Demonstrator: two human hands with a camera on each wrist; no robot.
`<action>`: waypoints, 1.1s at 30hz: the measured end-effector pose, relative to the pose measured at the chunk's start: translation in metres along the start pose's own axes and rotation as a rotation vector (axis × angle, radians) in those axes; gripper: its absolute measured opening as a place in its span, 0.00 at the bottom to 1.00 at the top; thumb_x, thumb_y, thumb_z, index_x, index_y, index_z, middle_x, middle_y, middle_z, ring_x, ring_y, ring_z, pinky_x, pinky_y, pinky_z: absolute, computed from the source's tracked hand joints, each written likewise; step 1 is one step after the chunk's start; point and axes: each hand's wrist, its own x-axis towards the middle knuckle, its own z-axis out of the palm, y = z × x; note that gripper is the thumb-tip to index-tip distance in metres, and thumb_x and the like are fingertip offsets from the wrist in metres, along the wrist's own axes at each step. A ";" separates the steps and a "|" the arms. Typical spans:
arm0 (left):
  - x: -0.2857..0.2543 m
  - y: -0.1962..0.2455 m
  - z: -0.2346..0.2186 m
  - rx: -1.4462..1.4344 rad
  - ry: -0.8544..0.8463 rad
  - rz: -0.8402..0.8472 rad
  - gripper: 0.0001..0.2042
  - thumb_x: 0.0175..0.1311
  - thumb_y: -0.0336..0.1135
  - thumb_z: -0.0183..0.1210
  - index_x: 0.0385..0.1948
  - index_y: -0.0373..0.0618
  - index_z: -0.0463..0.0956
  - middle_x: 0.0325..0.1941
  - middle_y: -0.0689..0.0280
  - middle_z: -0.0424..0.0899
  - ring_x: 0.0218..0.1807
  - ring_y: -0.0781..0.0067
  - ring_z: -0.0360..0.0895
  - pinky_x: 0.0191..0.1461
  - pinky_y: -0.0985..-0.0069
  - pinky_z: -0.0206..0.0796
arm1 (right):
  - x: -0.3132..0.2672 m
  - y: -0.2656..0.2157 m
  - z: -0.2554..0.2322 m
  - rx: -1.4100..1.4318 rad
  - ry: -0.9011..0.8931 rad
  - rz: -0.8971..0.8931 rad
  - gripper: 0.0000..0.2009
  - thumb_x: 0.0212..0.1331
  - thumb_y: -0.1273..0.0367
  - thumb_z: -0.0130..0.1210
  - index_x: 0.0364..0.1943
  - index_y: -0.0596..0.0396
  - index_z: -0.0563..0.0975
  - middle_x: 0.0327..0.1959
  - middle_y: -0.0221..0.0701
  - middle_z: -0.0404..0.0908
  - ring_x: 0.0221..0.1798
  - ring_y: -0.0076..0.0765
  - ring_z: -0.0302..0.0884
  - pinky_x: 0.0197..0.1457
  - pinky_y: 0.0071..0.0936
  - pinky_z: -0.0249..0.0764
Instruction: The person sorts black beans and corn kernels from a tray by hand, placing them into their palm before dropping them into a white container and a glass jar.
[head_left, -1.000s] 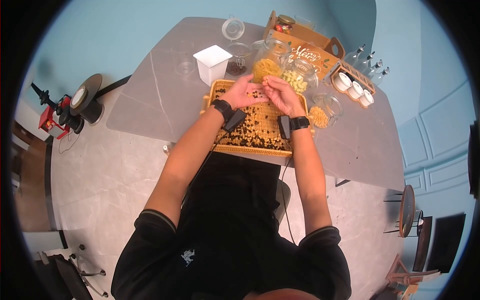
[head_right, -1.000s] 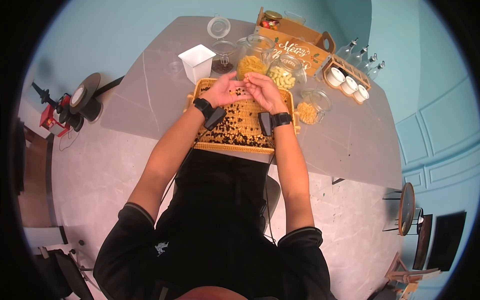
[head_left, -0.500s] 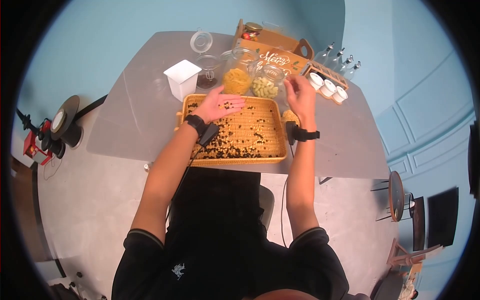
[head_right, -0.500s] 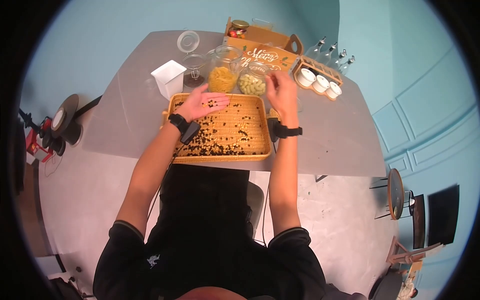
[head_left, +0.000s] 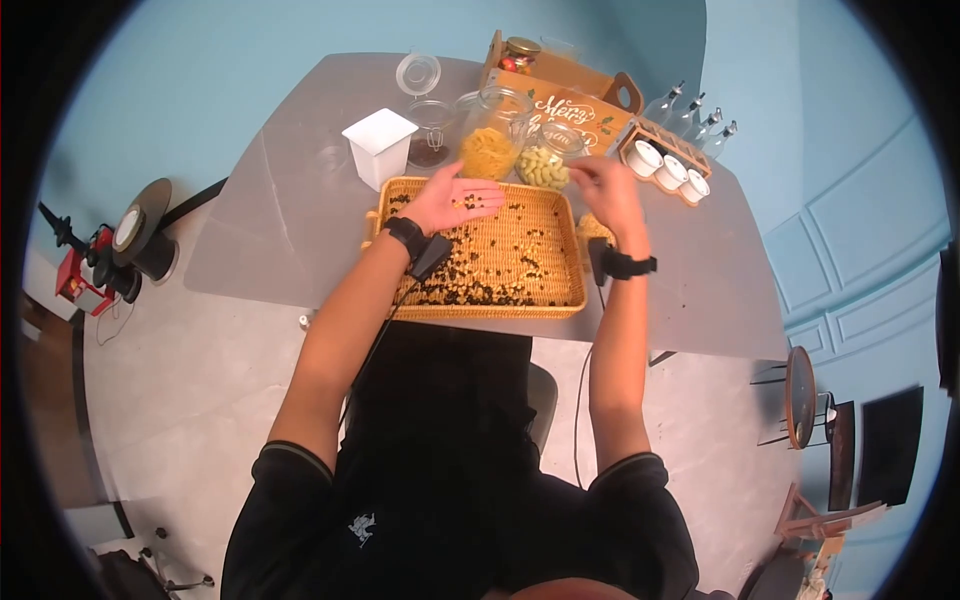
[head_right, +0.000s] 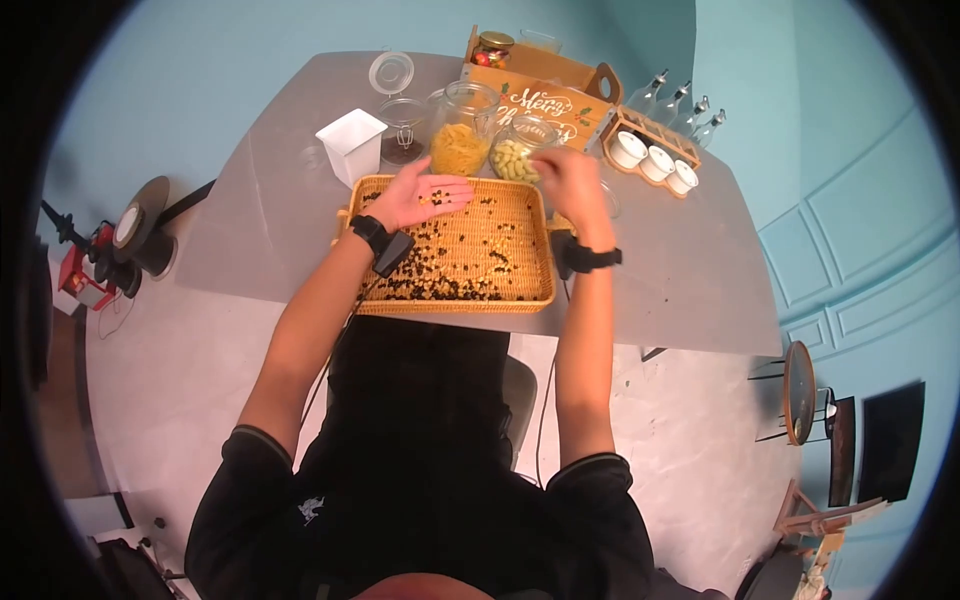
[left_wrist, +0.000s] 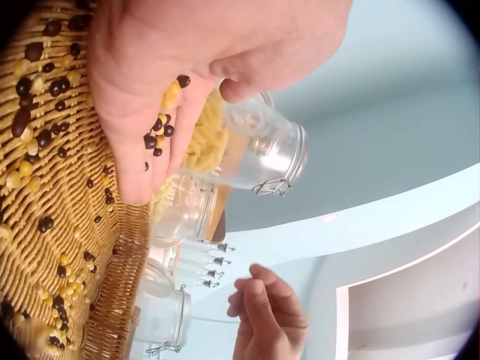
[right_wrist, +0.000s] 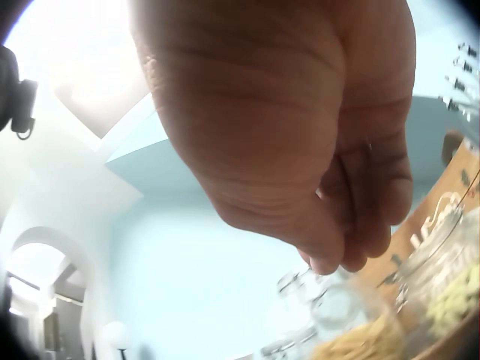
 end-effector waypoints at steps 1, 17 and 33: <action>-0.002 0.000 0.002 -0.011 -0.003 -0.002 0.38 0.81 0.55 0.32 0.68 0.16 0.55 0.71 0.33 0.64 0.74 0.40 0.65 0.78 0.54 0.59 | 0.003 -0.013 0.016 0.054 -0.074 -0.041 0.08 0.56 0.73 0.63 0.40 0.57 0.87 0.35 0.46 0.87 0.38 0.51 0.86 0.45 0.38 0.79; 0.017 -0.003 -0.019 -0.002 0.142 0.039 0.36 0.79 0.58 0.40 0.61 0.23 0.68 0.60 0.51 0.78 0.61 0.61 0.75 0.71 0.64 0.67 | -0.001 -0.035 0.137 0.022 -0.233 -0.187 0.05 0.57 0.70 0.59 0.32 0.57 0.82 0.35 0.46 0.84 0.37 0.59 0.81 0.42 0.49 0.76; 0.010 0.001 -0.012 -0.068 0.113 0.049 0.37 0.78 0.60 0.41 0.64 0.24 0.65 0.58 0.50 0.77 0.57 0.58 0.77 0.65 0.63 0.71 | -0.007 -0.041 0.135 0.334 -0.215 -0.130 0.08 0.58 0.74 0.64 0.40 0.61 0.85 0.35 0.42 0.82 0.40 0.49 0.80 0.46 0.39 0.75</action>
